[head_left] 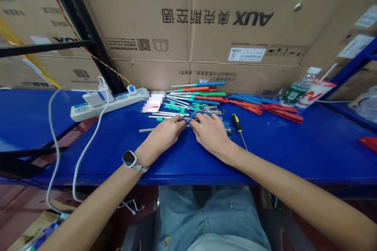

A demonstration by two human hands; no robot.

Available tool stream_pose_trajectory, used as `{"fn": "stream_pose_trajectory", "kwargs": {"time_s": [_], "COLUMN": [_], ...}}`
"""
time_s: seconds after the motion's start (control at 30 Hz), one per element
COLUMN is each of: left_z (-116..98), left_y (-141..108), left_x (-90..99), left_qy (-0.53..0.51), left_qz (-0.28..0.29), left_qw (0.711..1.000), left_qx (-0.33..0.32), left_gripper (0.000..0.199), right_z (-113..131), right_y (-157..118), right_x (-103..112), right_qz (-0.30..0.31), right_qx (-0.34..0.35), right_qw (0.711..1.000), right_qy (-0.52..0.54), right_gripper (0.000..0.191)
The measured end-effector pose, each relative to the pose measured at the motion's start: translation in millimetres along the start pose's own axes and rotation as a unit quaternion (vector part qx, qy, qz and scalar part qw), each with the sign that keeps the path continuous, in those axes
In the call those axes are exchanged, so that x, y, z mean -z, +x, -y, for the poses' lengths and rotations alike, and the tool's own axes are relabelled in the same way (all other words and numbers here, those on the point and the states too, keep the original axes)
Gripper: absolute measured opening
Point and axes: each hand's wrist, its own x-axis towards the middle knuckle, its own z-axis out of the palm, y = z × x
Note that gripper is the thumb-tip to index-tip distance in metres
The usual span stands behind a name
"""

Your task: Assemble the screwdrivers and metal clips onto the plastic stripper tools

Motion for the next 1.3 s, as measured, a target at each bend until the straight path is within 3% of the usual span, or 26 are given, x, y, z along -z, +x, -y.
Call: {"fn": "stream_pose_trajectory", "kwargs": {"time_s": [0.13,0.37,0.73,1.03,1.3], "left_z": [0.2,8.3,-5.5,12.4,20.3], "left_y": [0.4,-3.6,0.6,-5.2,-4.8], "left_x": [1.2,3.5,6.3,7.6,6.0], "left_qy": [0.035,0.02,0.142,0.034,-0.013], "left_qz": [0.018,-0.006,0.016,-0.034,-0.037], "left_qw": [0.999,1.0,0.989,0.997,0.994], "left_qx": [-0.003,-0.023,-0.033,-0.058,-0.099], "left_gripper": [0.023,0.022,0.024,0.028,0.026], "right_z": [1.0,2.3,10.4,9.3,-0.8], "right_y": [1.8,3.4,9.2,9.0,10.4], "right_x": [0.1,1.2,12.1,13.1,4.5], "right_qz": [0.006,-0.004,0.051,0.016,-0.007], "right_qx": [0.009,0.002,-0.021,-0.012,0.065], "right_qw": [1.0,1.0,0.998,1.0,0.998], "right_qy": [-0.001,0.02,-0.004,0.006,-0.012], "right_gripper": [0.028,0.032,0.027,0.027,0.026]}}
